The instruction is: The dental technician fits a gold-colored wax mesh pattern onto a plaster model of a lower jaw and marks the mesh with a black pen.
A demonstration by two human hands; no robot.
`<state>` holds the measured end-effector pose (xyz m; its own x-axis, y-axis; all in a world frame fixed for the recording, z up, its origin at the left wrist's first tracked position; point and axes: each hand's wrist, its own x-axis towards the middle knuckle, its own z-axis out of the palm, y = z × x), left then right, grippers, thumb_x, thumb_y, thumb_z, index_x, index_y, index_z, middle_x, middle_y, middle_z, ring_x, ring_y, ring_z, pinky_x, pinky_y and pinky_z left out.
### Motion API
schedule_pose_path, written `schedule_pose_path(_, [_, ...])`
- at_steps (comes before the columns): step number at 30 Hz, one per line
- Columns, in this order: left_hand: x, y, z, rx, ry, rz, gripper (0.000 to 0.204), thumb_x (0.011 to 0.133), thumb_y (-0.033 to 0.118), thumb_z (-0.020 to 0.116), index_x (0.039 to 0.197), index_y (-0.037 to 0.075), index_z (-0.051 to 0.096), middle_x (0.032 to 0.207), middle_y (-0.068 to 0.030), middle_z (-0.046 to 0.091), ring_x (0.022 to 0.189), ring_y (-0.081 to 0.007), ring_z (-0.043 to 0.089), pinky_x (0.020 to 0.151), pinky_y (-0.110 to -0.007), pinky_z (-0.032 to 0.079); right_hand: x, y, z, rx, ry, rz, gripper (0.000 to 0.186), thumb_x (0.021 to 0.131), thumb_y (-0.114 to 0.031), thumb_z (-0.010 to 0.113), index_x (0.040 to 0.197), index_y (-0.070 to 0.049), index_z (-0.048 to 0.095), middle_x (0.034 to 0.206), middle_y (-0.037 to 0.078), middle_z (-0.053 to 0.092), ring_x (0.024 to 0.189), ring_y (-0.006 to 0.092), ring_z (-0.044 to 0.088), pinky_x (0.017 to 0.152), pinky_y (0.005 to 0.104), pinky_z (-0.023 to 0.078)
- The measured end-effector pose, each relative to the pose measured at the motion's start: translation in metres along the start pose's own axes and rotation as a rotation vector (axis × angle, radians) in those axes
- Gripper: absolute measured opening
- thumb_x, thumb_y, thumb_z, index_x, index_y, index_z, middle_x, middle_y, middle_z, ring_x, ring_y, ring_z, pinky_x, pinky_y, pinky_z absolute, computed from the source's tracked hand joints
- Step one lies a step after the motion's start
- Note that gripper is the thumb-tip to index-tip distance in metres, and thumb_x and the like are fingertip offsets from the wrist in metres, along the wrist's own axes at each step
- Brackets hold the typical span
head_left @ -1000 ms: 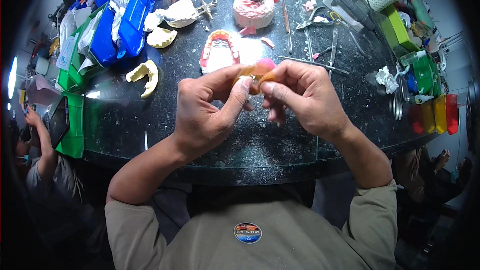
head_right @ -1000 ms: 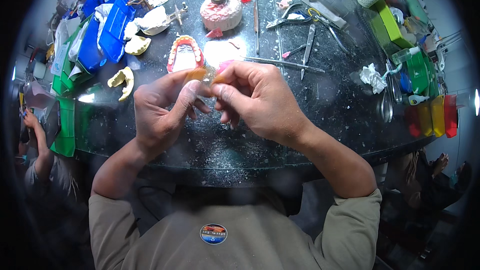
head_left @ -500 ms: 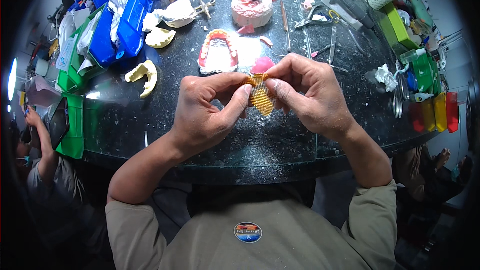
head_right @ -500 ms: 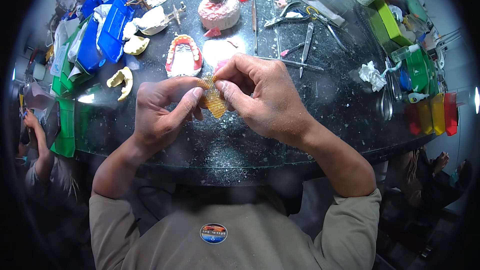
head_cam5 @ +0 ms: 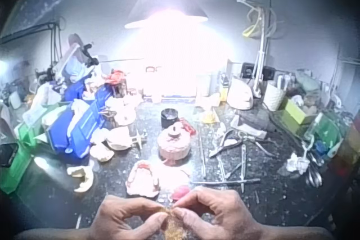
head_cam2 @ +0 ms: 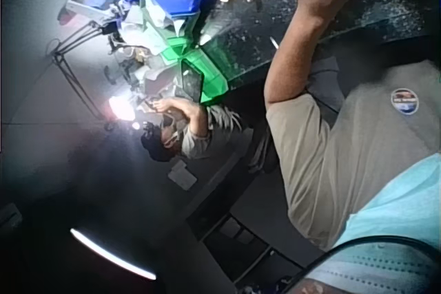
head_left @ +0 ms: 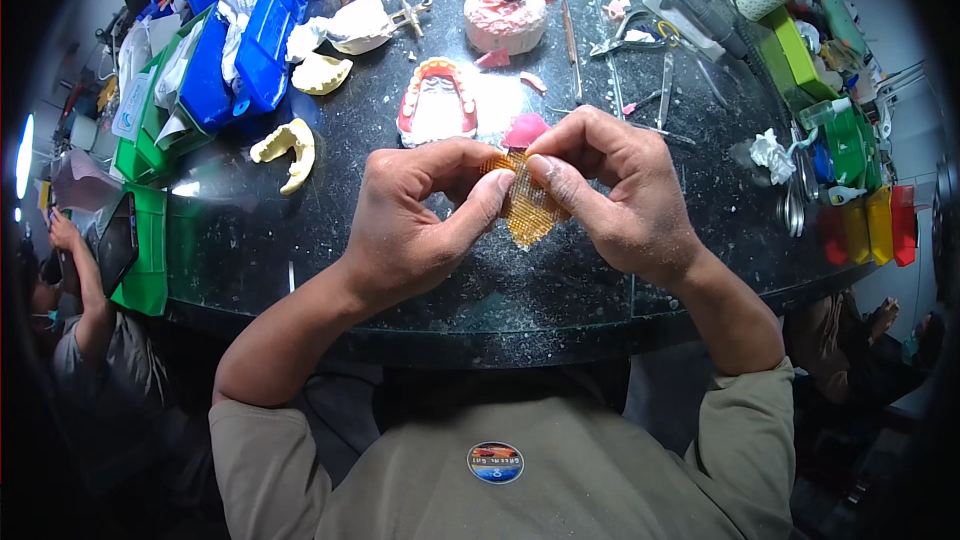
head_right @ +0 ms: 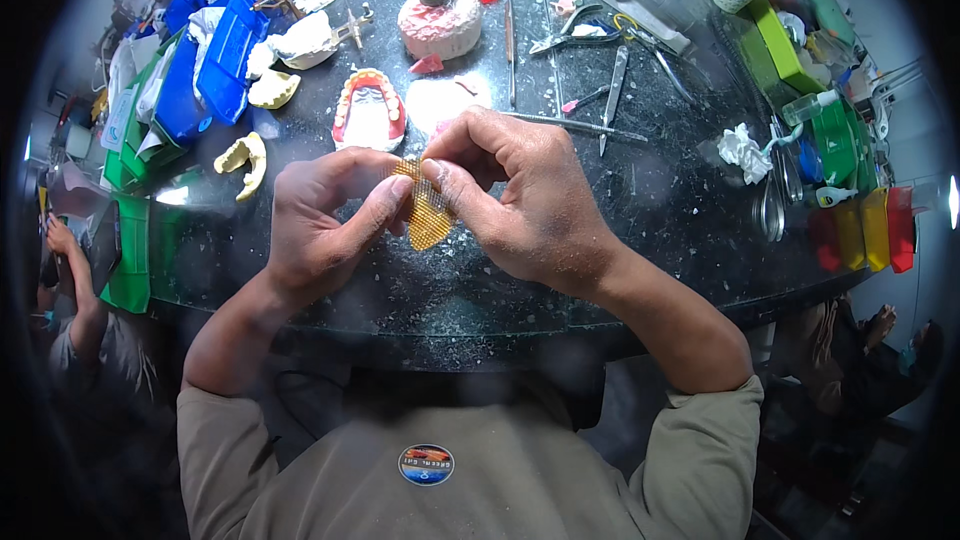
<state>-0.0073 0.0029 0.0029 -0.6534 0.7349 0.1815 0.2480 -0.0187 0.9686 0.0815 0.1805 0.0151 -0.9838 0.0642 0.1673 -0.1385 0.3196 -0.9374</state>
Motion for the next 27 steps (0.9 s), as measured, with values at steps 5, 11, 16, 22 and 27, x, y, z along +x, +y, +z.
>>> schedule_pose_path(5, [0.000, 0.001, -0.003, 0.024, 0.008, -0.007, 0.012, 0.085, 0.005, 0.063, 0.090, -0.005, 0.068, 0.074, -0.0074, 0.069, 0.064, -0.0058, 0.062, 0.059, -0.021, 0.050, 0.004, 0.008, 0.003, 0.131, -0.012, 0.026, 0.008, 0.090, -0.003, 0.059, 0.095, 0.003, 0.062, 0.083, 0.005, 0.063, 0.073, 0.0064, 0.061, 0.067, 0.0208, 0.051])
schedule_pose_path(11, [0.000, 0.001, -0.002, 0.104, -0.024, 0.002, 0.011, 0.083, 0.006, 0.064, 0.087, -0.004, 0.068, 0.070, -0.0068, 0.067, 0.061, -0.0057, 0.061, 0.057, -0.021, 0.048, 0.002, 0.003, 0.001, -0.067, -0.045, -0.096, 0.009, 0.088, 0.001, 0.059, 0.097, 0.004, 0.062, 0.084, 0.005, 0.062, 0.076, 0.0065, 0.061, 0.070, 0.0214, 0.052])
schedule_pose_path(16, [-0.001, 0.002, -0.003, 0.096, -0.017, -0.020, 0.012, 0.084, 0.006, 0.063, 0.089, -0.005, 0.068, 0.073, -0.0080, 0.069, 0.062, -0.0068, 0.063, 0.057, -0.021, 0.049, 0.003, 0.011, 0.008, 0.158, 0.026, 0.008, 0.008, 0.086, -0.002, 0.061, 0.092, 0.002, 0.065, 0.082, 0.008, 0.066, 0.074, 0.0110, 0.064, 0.069, 0.0253, 0.054])
schedule_pose_path(22, [0.000, 0.001, -0.003, -0.047, 0.006, -0.029, 0.013, 0.086, 0.004, 0.060, 0.091, -0.006, 0.068, 0.073, -0.0086, 0.069, 0.062, -0.0086, 0.064, 0.058, -0.021, 0.050, 0.002, 0.005, 0.002, 0.092, 0.066, 0.001, 0.009, 0.086, -0.003, 0.062, 0.093, 0.002, 0.065, 0.082, 0.008, 0.066, 0.074, 0.0110, 0.064, 0.071, 0.0252, 0.054])
schedule_pose_path(27, [-0.001, -0.003, -0.001, 0.065, 0.026, 0.049, 0.012, 0.085, 0.003, 0.059, 0.088, -0.005, 0.068, 0.069, -0.0083, 0.068, 0.059, -0.0065, 0.062, 0.055, -0.021, 0.049, 0.003, 0.007, 0.002, -0.012, -0.008, -0.098, 0.009, 0.088, -0.001, 0.060, 0.095, 0.004, 0.062, 0.087, 0.006, 0.064, 0.079, 0.0080, 0.063, 0.070, 0.0215, 0.052])
